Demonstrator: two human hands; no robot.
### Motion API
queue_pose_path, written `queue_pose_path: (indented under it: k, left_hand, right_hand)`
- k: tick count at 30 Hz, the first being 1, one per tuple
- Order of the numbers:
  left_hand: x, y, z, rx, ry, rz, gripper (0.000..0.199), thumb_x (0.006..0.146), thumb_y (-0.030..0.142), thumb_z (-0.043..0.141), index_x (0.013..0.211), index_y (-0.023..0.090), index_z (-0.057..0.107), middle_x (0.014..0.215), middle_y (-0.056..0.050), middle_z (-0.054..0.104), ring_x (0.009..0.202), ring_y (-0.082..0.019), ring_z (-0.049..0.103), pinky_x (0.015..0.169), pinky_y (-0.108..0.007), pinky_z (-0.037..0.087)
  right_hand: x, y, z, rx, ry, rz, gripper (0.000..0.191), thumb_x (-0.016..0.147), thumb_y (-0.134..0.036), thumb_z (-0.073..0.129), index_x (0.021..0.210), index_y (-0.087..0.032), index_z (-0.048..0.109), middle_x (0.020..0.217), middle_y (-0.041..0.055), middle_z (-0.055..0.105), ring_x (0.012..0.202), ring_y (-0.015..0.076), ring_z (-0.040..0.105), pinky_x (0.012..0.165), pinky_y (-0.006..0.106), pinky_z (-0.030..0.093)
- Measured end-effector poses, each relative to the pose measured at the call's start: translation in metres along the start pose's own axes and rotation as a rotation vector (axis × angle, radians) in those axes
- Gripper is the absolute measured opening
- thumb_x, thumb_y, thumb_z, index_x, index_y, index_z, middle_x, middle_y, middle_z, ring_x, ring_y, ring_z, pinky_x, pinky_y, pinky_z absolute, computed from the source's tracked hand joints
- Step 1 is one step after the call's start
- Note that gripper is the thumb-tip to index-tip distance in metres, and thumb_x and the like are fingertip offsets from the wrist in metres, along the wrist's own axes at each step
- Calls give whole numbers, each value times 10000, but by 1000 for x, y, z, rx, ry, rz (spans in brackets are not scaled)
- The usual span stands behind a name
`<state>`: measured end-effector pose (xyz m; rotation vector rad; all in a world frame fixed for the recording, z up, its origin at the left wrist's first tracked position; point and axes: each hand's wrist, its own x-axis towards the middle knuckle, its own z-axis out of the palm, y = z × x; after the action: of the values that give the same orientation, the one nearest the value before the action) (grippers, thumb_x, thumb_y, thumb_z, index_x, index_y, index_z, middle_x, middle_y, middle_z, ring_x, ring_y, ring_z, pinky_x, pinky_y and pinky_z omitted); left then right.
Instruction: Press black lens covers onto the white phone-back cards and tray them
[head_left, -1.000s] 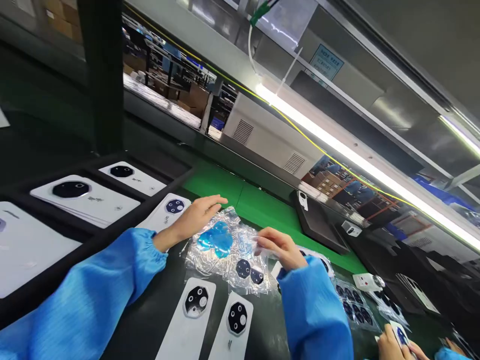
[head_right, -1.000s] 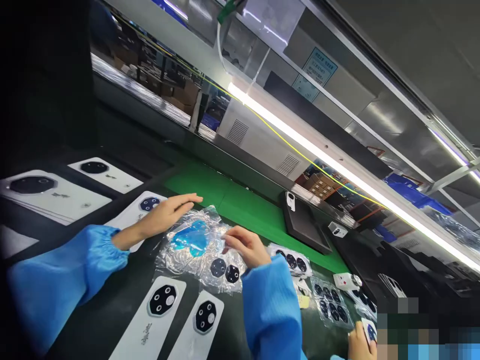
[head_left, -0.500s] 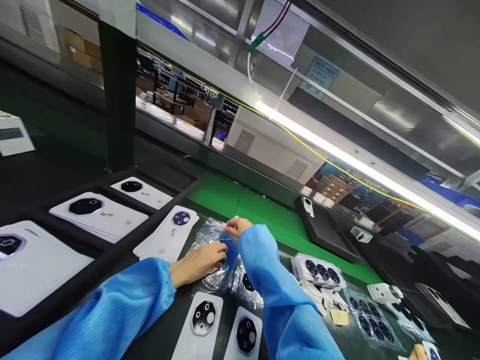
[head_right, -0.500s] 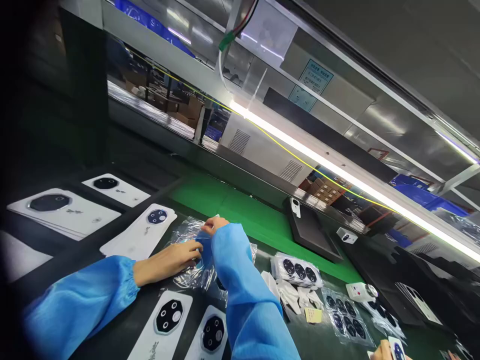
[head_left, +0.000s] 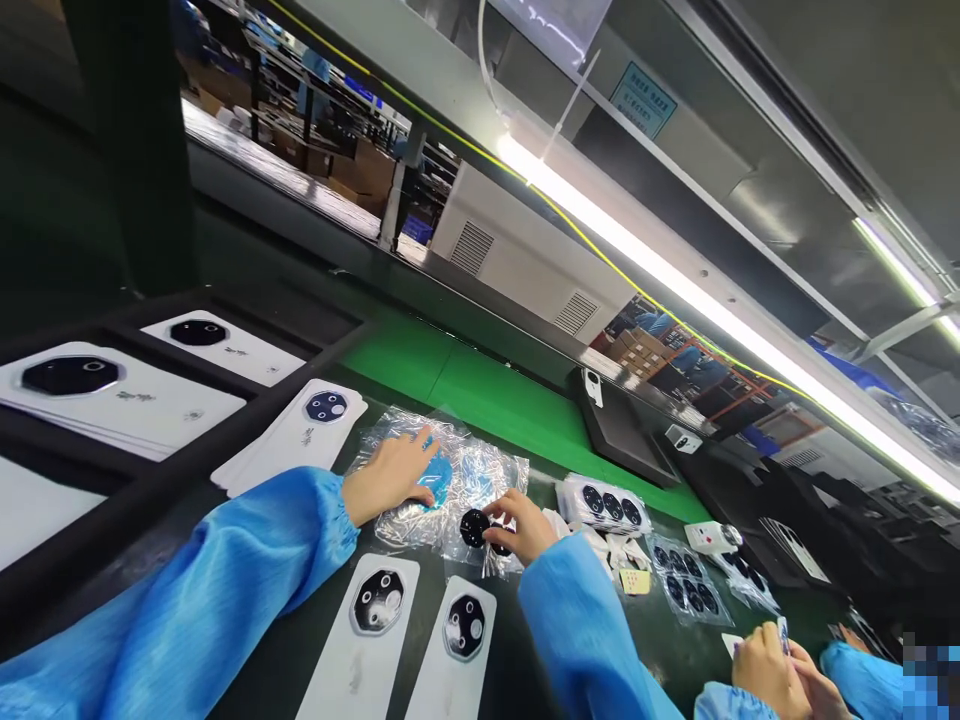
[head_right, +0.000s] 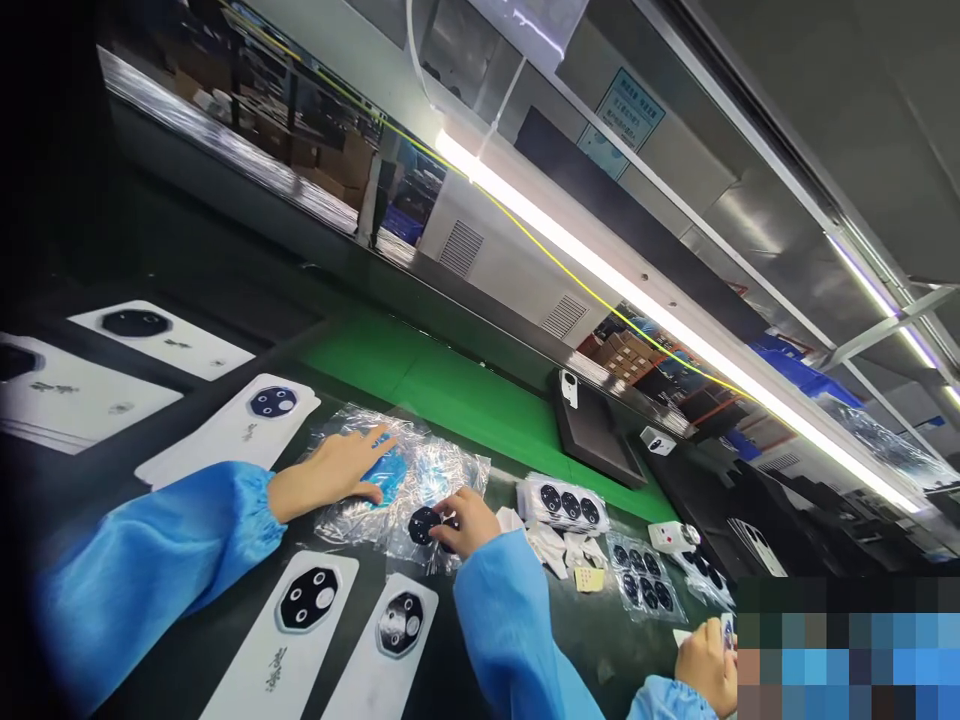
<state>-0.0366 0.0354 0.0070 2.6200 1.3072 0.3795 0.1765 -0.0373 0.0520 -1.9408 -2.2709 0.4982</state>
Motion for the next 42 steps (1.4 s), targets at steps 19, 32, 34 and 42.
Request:
queue_pose_path:
  k: [19,32,34,42]
  left_hand:
    - [-34,31,27,21,302,517,321,783,239,729,1071,192,595,1097,-67,690,1155,-319,557,1063,-594,283]
    - [-39,24,13,-67,226,470,372,838,215,651,1196,203,553,1271,-92,615,1244,-322,486,1077,-599,282]
    - [-50,16,-2,-149,199,405,366,867,218,606,1227,216,542,1303,-88,594,1277,-305,454,1092,-566,282]
    - [-168,4,-13,-1222,-227,-450,482,838,570,531,1211,269,580,795,-8,694,598,-179,663,648,-311,581]
  right_hand:
    - [0,16,41,99,91,-17,417,607,-70,747,904,-231,502,910,-10,486,796,188,556,730,361,498]
    - [-8,15,34,183,131,-79,413,596,-84,676,961,-226,547,893,2,483,766,182,560,676,334,525]
    - [-20,14,27,207,152,-90,393,621,-111,652,980,-227,542,922,19,493,778,188,562,670,328,524]
    - [-101,0,60,474,-54,-278,478,738,-299,705,1183,-307,532,1206,61,610,1007,248,616,795,317,539]
